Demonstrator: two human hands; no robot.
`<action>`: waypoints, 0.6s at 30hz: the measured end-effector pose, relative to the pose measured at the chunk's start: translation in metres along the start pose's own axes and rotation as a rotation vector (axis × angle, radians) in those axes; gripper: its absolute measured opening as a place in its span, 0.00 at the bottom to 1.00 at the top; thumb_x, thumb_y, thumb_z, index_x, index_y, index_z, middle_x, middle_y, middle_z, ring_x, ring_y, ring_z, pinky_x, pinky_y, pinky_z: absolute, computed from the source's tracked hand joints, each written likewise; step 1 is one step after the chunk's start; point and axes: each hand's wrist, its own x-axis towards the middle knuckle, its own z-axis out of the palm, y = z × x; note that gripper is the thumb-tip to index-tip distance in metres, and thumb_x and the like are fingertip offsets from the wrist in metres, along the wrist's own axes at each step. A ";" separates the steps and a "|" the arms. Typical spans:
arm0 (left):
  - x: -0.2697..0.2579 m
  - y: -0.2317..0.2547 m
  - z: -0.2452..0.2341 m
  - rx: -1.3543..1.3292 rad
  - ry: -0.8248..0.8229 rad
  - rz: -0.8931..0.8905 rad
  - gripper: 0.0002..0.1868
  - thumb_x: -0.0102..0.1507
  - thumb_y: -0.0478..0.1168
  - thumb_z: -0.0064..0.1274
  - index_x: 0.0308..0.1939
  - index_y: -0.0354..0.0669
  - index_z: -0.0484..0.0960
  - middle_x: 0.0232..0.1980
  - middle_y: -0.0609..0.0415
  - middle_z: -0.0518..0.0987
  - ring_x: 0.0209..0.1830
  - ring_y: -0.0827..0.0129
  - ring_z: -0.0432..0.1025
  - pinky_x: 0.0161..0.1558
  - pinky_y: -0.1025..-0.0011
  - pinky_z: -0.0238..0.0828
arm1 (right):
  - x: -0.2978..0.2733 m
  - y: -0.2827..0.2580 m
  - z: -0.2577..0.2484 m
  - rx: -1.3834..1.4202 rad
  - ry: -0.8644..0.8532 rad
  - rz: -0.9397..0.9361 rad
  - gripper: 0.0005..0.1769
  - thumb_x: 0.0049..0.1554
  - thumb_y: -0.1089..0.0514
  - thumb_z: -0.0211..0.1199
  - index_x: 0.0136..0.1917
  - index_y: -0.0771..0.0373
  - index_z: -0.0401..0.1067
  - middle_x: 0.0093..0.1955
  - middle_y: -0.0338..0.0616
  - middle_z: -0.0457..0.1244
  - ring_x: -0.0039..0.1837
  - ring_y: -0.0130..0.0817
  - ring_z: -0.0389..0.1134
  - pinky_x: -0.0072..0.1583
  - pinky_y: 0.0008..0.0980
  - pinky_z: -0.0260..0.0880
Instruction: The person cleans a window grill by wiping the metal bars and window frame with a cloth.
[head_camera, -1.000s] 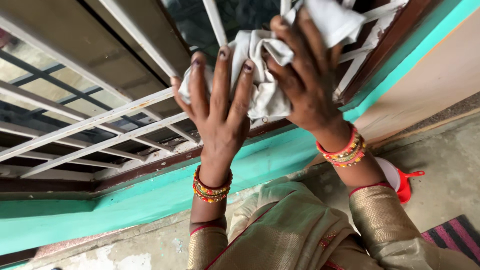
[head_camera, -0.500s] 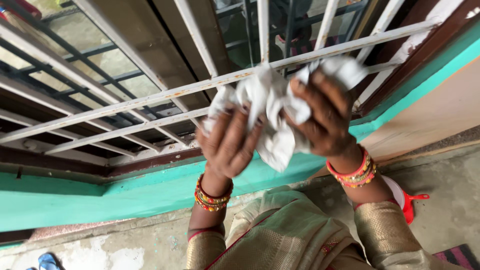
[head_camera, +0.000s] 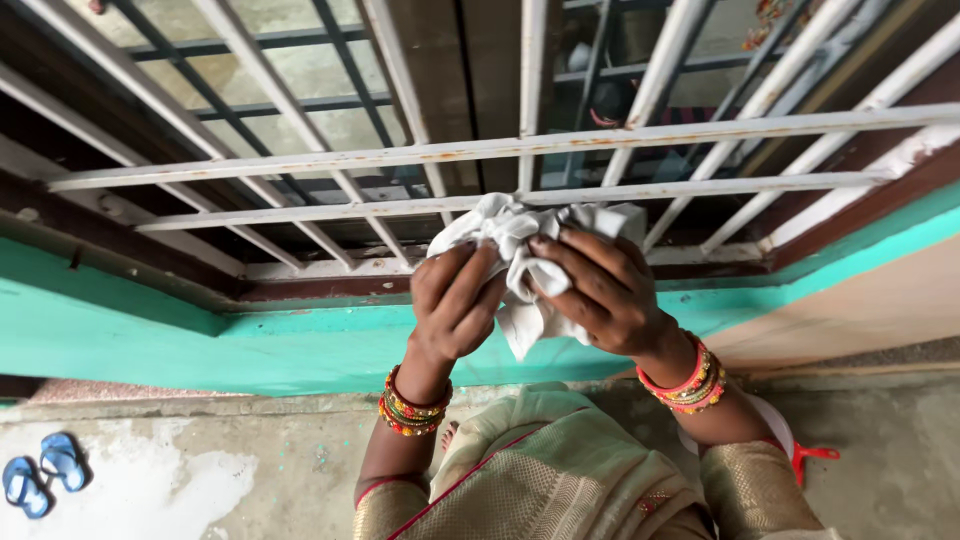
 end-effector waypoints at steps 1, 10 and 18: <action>0.002 -0.001 -0.005 0.025 0.060 -0.028 0.12 0.60 0.33 0.64 0.47 0.40 0.87 0.59 0.46 0.79 0.62 0.55 0.71 0.54 0.58 0.71 | 0.009 0.002 0.001 0.007 0.001 -0.006 0.09 0.63 0.57 0.69 0.57 0.57 0.79 0.65 0.46 0.68 0.71 0.44 0.64 0.66 0.42 0.66; 0.039 -0.030 -0.022 0.406 -0.109 -0.351 0.16 0.63 0.32 0.57 0.55 0.44 0.88 0.65 0.42 0.76 0.72 0.49 0.62 0.68 0.41 0.56 | 0.077 0.002 0.025 -0.280 -0.006 0.121 0.14 0.65 0.55 0.65 0.63 0.54 0.81 0.75 0.48 0.61 0.79 0.53 0.54 0.74 0.53 0.51; -0.022 -0.039 -0.032 0.020 0.001 -0.105 0.05 0.63 0.29 0.61 0.42 0.32 0.82 0.64 0.41 0.78 0.66 0.49 0.71 0.62 0.60 0.72 | 0.041 -0.019 0.047 -0.073 -0.035 0.010 0.07 0.63 0.60 0.64 0.55 0.58 0.79 0.71 0.43 0.66 0.77 0.50 0.59 0.72 0.47 0.67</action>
